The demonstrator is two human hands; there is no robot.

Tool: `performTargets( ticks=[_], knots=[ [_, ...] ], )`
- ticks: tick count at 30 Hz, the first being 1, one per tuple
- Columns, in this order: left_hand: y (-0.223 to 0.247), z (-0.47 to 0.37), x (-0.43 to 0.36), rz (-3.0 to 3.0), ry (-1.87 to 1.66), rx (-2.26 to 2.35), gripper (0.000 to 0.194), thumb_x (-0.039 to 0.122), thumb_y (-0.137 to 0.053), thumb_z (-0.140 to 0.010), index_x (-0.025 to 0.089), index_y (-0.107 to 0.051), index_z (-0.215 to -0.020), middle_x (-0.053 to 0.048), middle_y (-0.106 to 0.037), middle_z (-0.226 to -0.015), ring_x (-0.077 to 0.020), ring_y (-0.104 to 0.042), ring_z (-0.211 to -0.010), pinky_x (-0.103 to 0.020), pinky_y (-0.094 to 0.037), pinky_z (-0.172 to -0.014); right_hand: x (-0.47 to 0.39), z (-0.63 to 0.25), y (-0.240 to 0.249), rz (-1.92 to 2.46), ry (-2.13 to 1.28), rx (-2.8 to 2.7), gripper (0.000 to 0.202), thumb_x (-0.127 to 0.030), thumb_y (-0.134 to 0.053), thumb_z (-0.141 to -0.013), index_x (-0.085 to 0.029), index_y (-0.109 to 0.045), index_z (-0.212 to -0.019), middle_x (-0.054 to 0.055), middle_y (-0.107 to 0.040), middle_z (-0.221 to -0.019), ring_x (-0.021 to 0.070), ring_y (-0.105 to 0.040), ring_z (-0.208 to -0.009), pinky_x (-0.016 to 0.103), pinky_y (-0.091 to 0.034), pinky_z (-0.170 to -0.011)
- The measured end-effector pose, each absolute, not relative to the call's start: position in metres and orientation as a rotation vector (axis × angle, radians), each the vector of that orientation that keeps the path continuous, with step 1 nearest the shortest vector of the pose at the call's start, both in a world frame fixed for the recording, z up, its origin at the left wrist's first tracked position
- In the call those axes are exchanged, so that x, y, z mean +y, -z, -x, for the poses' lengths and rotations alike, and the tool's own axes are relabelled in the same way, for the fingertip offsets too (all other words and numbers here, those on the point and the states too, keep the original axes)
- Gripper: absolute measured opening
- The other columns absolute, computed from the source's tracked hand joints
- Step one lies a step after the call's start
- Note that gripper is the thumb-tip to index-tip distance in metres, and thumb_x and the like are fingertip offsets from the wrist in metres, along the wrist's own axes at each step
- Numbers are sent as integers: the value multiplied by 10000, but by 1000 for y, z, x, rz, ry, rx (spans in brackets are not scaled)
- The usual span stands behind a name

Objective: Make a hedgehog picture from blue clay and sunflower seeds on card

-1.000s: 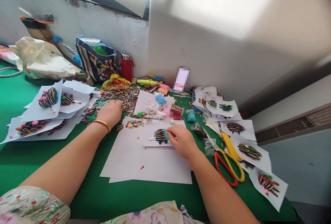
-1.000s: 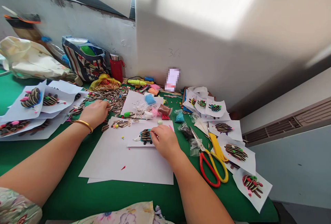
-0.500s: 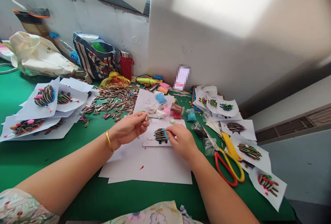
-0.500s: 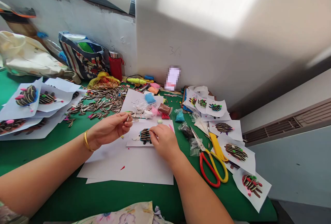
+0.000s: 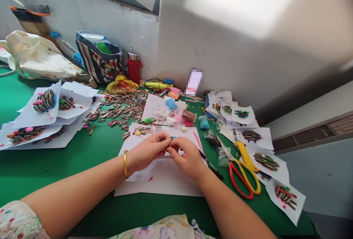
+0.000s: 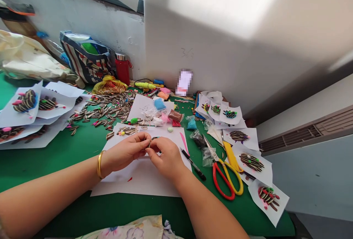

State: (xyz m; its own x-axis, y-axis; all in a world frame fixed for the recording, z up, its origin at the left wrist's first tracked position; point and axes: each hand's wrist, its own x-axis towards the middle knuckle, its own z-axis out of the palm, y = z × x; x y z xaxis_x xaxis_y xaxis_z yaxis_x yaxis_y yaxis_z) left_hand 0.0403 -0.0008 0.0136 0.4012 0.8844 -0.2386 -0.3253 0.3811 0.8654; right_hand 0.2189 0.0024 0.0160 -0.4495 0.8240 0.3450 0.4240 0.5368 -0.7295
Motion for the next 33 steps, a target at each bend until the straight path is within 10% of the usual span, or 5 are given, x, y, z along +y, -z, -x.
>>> performTargets(
  ticks=[33],
  knots=[
    [-16, -22, 22, -566, -1010, 922, 210, 266, -753, -749, 152, -578, -781, -5, -536, -783, -76, -533, -629, -141, -306, -419, 65, -233, 31, 1259, -457, -2223, 176, -146, -564, -919, -230, -717, -940, 35, -690, -907, 184, -609, -880, 306, -460, -794]
  ],
)
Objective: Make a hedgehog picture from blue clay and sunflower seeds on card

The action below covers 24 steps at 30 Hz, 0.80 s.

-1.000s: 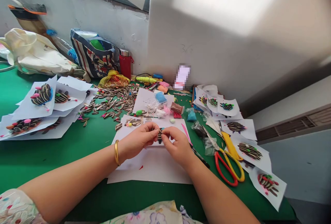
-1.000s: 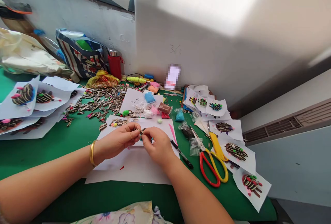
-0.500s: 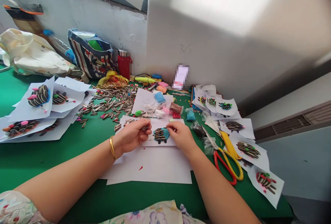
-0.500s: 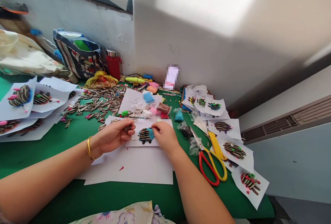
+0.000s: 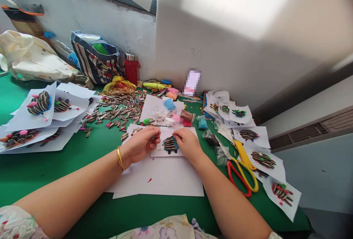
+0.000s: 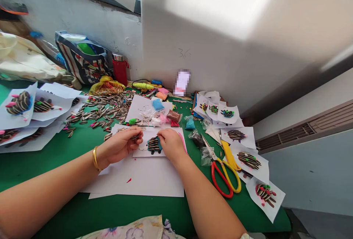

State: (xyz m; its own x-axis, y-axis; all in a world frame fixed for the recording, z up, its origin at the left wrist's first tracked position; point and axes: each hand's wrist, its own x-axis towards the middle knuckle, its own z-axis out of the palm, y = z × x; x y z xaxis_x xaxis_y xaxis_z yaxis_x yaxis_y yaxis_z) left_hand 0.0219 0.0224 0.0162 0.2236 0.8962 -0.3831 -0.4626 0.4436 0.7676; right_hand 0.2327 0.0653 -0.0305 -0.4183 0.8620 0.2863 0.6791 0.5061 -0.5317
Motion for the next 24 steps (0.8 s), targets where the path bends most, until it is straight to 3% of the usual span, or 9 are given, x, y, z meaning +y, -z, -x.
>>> performTargets(
  ticks=[24],
  knots=[
    [-16, -24, 24, -546, -1013, 1020, 76, 189, -671, -842, 143, -622, -877, -23, -580, -777, -81, -580, -655, -131, -407, -460, 64, -225, 30, 1312, -354, -2328, 236, -83, -542, -910, -210, -741, -906, 48, -664, -867, 182, -597, -863, 273, -455, -780]
  ],
)
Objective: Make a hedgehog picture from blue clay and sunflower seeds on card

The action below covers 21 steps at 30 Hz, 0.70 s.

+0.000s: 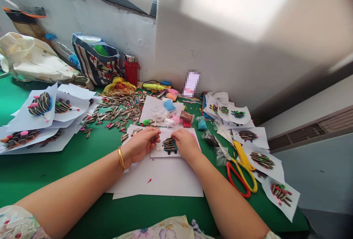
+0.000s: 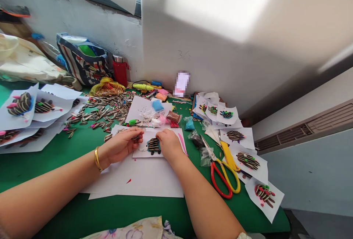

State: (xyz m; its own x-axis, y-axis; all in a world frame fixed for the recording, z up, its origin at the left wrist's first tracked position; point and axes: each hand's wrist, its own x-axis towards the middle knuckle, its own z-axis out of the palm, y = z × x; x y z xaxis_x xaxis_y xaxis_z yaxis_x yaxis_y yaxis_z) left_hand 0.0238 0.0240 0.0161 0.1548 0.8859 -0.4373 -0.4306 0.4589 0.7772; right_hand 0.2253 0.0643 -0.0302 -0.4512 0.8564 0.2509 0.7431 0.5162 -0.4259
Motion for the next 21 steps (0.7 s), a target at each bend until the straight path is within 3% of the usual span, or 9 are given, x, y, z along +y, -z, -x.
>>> performTargets(
  ticks=[4, 6, 11, 15, 21],
  knots=[
    [-18, -24, 25, -527, -1018, 1018, 80, 145, -631, -859, 134, -643, -937, -40, -603, -827, -93, -625, -703, -134, -458, -478, 63, -228, 29, 1301, -371, -2304, 241, -94, -545, -916, -211, -753, -953, 58, -671, -899, 187, -604, -866, 286, -467, -791],
    [-19, -23, 25, -501, -1009, 1017, 170, 65, -577, -846, 126, -648, -988, -60, -626, -871, -110, -660, -754, -146, -513, -528, 60, -230, 27, 1268, -368, -2285, 254, -106, -533, -928, -213, -752, -996, 65, -668, -913, 190, -606, -866, 292, -473, -789],
    [-19, -22, 23, -451, -977, 918, 390, -84, -510, -743, 113, -645, -1051, -117, -671, -1022, -185, -708, -969, -257, -608, -830, 51, -233, 16, 1160, -307, -2185, 257, -171, -498, -967, -198, -731, -1073, 74, -652, -910, 203, -605, -873, 311, -476, -794],
    [-17, -22, 21, -462, -924, 870, 373, -64, -616, -754, 115, -637, -1081, -146, -677, -1126, -196, -694, -1052, -229, -596, -863, 42, -229, 7, 1039, -325, -2140, 240, -207, -506, -973, -190, -723, -1074, 78, -653, -909, 208, -596, -867, 329, -476, -788],
    [-14, -26, 17, -552, -851, 746, 365, -5, -653, -772, 123, -672, -1114, -119, -699, -1119, -146, -704, -947, -214, -571, -886, 30, -217, 3, 926, -375, -2180, 183, -230, -582, -938, -225, -721, -1056, 64, -655, -907, 211, -584, -877, 347, -479, -781]
  ],
)
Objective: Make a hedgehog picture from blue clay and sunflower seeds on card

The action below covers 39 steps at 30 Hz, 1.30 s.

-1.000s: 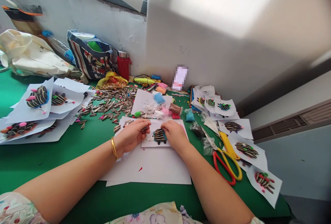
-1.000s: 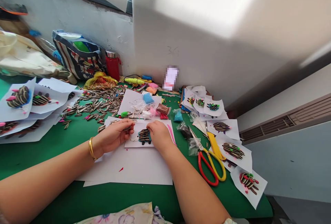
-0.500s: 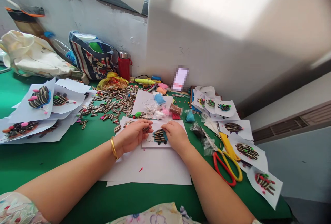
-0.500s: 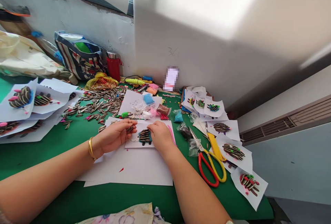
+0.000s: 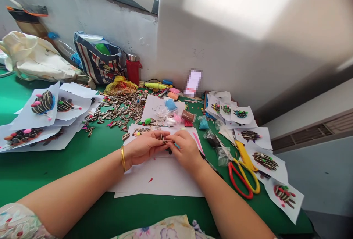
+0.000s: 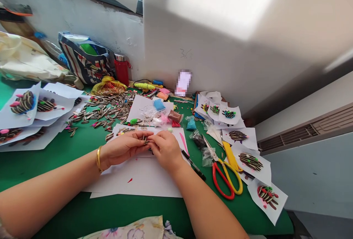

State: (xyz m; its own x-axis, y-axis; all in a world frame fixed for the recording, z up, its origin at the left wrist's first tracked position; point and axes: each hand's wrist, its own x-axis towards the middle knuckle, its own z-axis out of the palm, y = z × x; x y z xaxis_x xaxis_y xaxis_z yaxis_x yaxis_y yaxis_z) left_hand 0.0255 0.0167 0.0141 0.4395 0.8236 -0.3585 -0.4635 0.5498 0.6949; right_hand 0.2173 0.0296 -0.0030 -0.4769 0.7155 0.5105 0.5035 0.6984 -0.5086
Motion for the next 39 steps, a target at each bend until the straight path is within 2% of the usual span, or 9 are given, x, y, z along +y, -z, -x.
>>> performTargets(
  ticks=[7, 13, 17, 20, 22, 27, 31, 39],
  knots=[
    [-16, -28, 13, -682, -760, 660, 434, 14, -642, -736, 161, -700, -1140, -103, -687, -1183, -164, -667, -1009, -227, -551, -867, 24, -211, 3, 881, -422, -2220, 164, -202, -611, -918, -226, -725, -1035, 67, -685, -949, 217, -599, -912, 362, -493, -812],
    [-14, -25, 14, -699, -726, 719, 323, 123, -706, -773, 158, -709, -1094, -91, -698, -1121, -149, -664, -966, -264, -523, -922, 28, -217, 5, 916, -446, -2163, 167, -183, -562, -943, -220, -716, -996, 65, -706, -932, 208, -620, -883, 352, -490, -798],
    [-11, -24, 16, -878, -724, 868, 270, 283, -751, -791, 155, -699, -1023, -70, -715, -945, -137, -660, -832, -246, -515, -761, 29, -220, 2, 921, -579, -2097, 151, -166, -568, -933, -227, -703, -957, 37, -714, -882, 186, -630, -841, 326, -488, -778],
    [-9, -24, 16, -1025, -762, 984, 252, 367, -750, -776, 152, -681, -890, -38, -690, -822, -112, -607, -698, -215, -427, -599, 28, -221, 0, 884, -681, -2061, 127, -185, -589, -917, -233, -706, -932, 28, -709, -873, 173, -634, -834, 303, -496, -767],
    [-9, -24, 17, -1064, -785, 1018, 273, 396, -740, -771, 154, -668, -875, -28, -673, -798, -109, -582, -677, -217, -391, -579, 31, -224, 0, 898, -705, -2033, 129, -206, -586, -912, -232, -712, -908, 29, -704, -865, 172, -631, -834, 294, -498, -760],
    [-10, -22, 20, -966, -876, 1052, 291, 388, -742, -746, 153, -653, -895, -19, -640, -791, -105, -557, -661, -238, -412, -622, 45, -240, 9, 1199, -689, -1862, 129, -234, -585, -852, -216, -712, -866, 26, -701, -838, 167, -612, -731, 285, -485, -680],
    [-9, -22, 22, -919, -905, 1056, 274, 360, -753, -731, 152, -647, -874, -21, -636, -790, -94, -542, -643, -232, -414, -617, 53, -249, 14, 1371, -691, -1957, 133, -215, -581, -808, -223, -708, -849, 2, -690, -794, 159, -592, -680, 276, -451, -632],
    [-8, -22, 22, -916, -908, 1057, 291, 365, -762, -724, 146, -652, -881, -27, -633, -790, -98, -540, -651, -228, -408, -603, 55, -244, 14, 1351, -586, -2114, 166, -153, -553, -827, -225, -700, -852, 21, -680, -863, 181, -602, -832, 293, -443, -731]
  ],
)
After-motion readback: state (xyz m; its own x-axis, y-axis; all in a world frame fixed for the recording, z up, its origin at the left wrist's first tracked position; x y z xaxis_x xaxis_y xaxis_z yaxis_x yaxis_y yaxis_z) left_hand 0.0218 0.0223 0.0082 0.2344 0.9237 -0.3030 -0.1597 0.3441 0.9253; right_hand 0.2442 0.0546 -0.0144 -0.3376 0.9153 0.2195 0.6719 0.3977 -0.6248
